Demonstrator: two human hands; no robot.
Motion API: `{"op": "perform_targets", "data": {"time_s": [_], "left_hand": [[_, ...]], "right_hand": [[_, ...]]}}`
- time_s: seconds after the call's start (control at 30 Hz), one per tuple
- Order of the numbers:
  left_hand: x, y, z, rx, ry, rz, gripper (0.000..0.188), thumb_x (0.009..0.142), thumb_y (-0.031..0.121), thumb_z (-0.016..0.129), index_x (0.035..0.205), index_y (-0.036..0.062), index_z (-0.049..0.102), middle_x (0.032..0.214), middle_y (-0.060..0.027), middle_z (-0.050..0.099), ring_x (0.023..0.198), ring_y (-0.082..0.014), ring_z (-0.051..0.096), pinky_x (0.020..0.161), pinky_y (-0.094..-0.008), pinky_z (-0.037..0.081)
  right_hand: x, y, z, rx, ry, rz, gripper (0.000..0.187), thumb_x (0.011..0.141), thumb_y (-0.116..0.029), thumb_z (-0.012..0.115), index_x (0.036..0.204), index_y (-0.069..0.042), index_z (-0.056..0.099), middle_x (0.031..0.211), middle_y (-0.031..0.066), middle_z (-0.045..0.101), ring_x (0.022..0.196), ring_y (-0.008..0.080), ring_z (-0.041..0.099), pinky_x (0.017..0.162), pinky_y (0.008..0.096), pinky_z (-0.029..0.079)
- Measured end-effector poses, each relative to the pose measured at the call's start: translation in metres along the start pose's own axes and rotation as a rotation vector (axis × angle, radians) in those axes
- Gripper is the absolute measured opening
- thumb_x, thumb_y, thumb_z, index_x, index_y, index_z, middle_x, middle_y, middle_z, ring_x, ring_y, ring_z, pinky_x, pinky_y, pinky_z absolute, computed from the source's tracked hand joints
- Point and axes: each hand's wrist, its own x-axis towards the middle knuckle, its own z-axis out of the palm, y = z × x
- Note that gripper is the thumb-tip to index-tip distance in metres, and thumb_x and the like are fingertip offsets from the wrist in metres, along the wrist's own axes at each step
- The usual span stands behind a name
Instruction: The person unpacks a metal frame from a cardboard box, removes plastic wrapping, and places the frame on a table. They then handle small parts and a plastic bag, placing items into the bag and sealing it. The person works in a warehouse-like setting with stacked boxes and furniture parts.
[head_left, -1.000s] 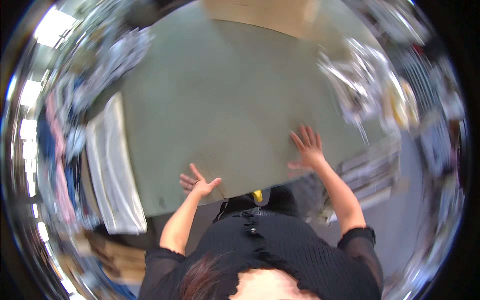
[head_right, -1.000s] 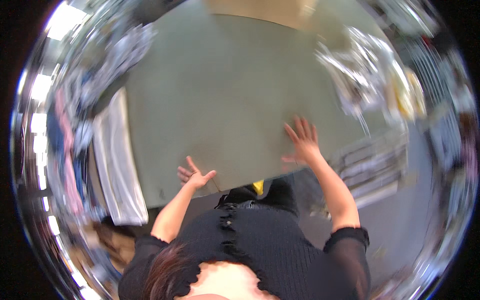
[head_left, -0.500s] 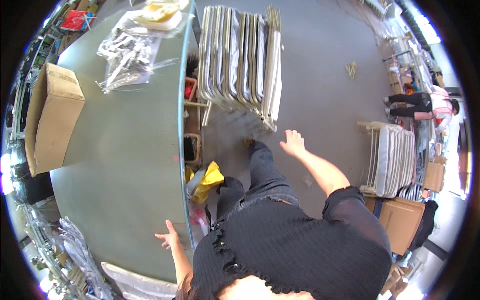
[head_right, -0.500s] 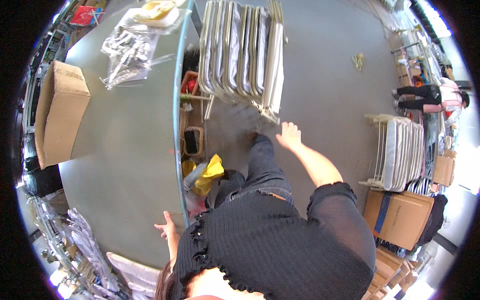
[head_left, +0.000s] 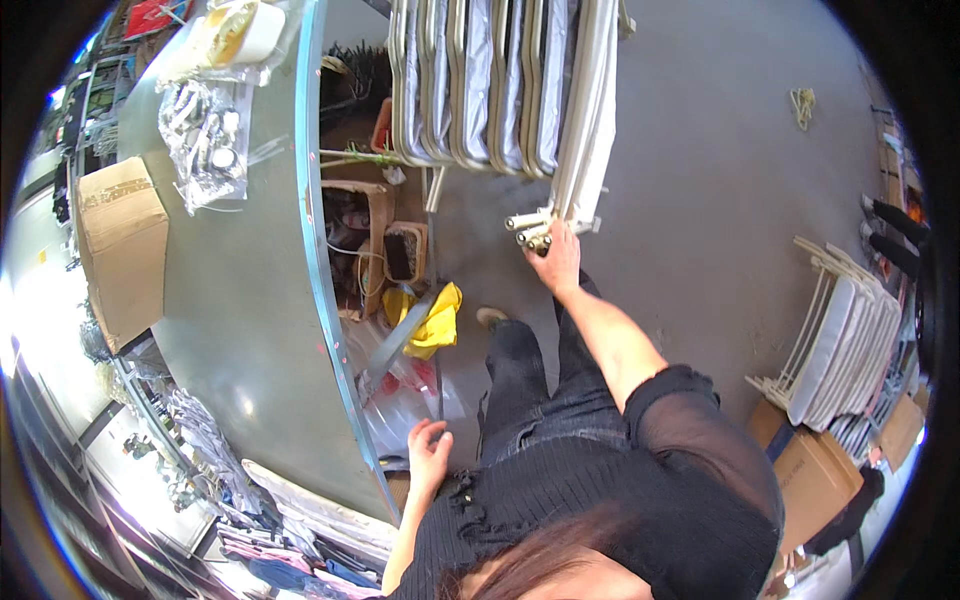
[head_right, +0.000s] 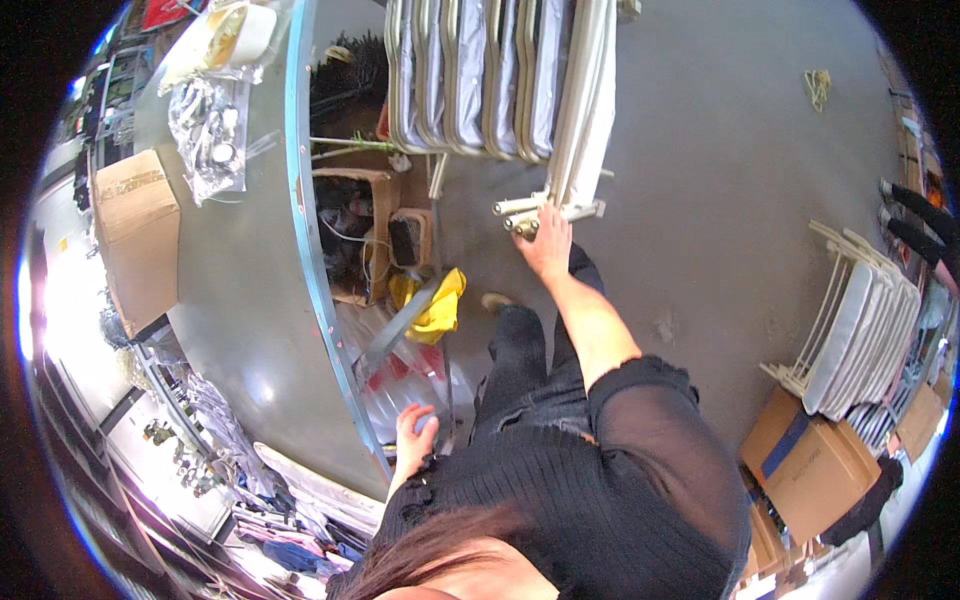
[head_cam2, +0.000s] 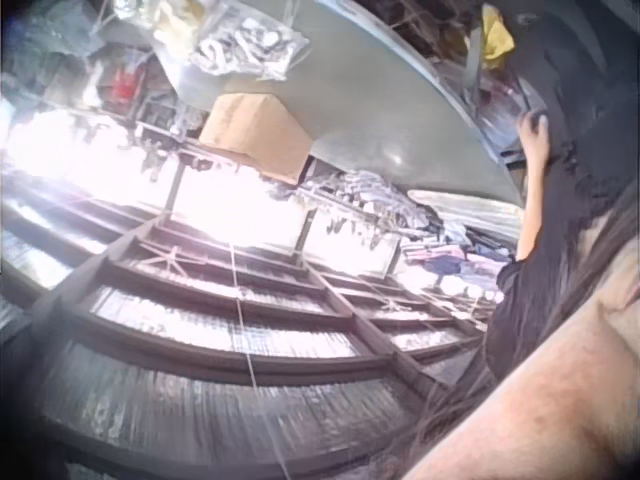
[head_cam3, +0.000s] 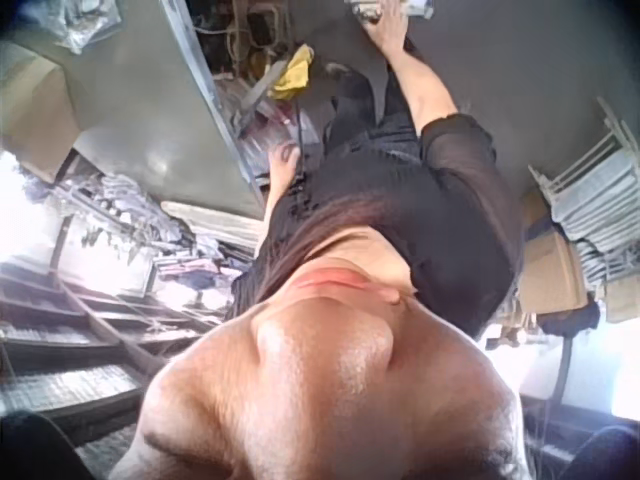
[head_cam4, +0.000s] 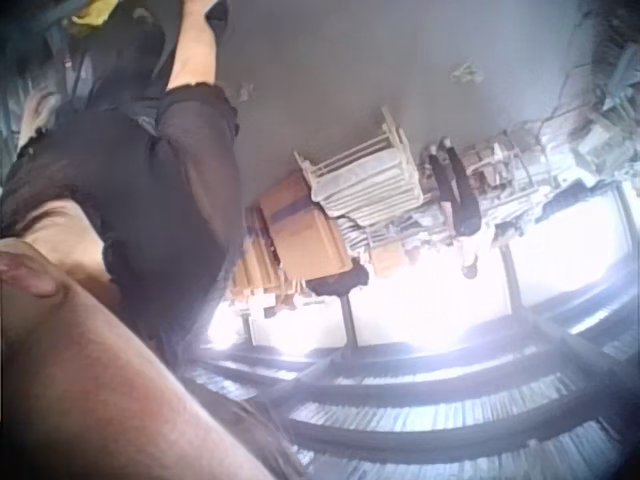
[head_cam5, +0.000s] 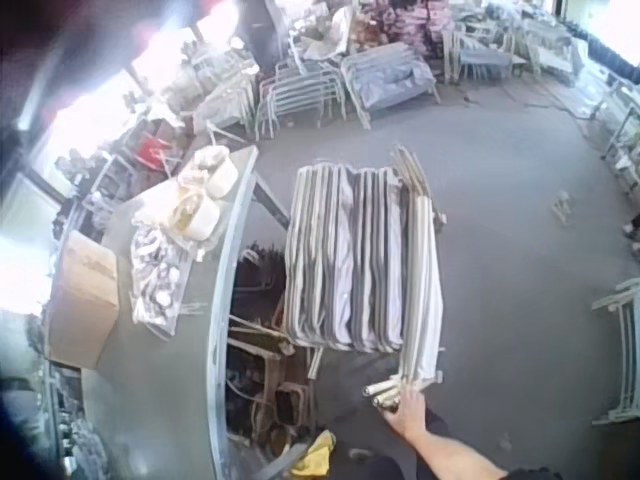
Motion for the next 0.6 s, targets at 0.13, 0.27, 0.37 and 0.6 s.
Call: {"op": "perform_targets", "data": {"time_s": [0.13,0.27,0.37,0.6], "left_hand": [[-0.008,0.033,0.007,-0.174,-0.067,-0.02,0.026,0.086,0.014,0.064,0.11,0.006,0.061,0.126,-0.0124,0.047,0.114,-0.0219,0.05,0.088,-0.0333,0.049],[-0.009,-0.003,0.009,-0.172,-0.025,-0.042,0.025,0.086,0.016,0.063,0.109,0.0042,0.062,0.104,-0.0102,0.061,0.096,-0.0196,0.06,0.084,-0.0317,0.049],[0.013,-0.005,0.007,-0.196,-0.03,0.086,0.027,0.085,0.015,0.064,0.108,0.0019,0.062,0.096,-0.0097,0.065,0.088,-0.0192,0.063,0.083,-0.0308,0.049],[0.054,0.124,0.093,-0.05,-0.154,0.809,0.087,0.071,0.037,0.077,0.136,-0.0027,0.034,0.141,-0.022,0.036,0.134,-0.0319,0.03,0.11,-0.0394,0.026]], "right_hand": [[0.001,0.024,-0.03,0.167,0.043,-0.054,0.062,0.062,-0.023,0.076,0.113,0.0,0.049,0.109,0.0198,0.054,0.107,0.0354,0.049,0.094,0.0433,0.039],[0.025,0.015,-0.131,0.518,0.362,0.028,0.039,0.06,-0.011,0.071,0.09,-0.004,0.047,0.082,0.0069,0.046,0.076,0.0188,0.05,0.072,0.0307,0.045],[0.098,0.02,-0.24,0.477,0.75,-0.176,0.025,0.072,-0.007,0.068,0.081,-0.006,0.045,0.076,0.0035,0.043,0.066,0.0136,0.043,0.06,0.0275,0.041],[0.025,-0.231,-0.458,0.77,0.553,-0.126,0.043,0.068,-0.016,0.075,0.1,0.001,0.053,0.076,0.003,0.057,0.065,0.0109,0.053,0.059,0.0269,0.047]]}}
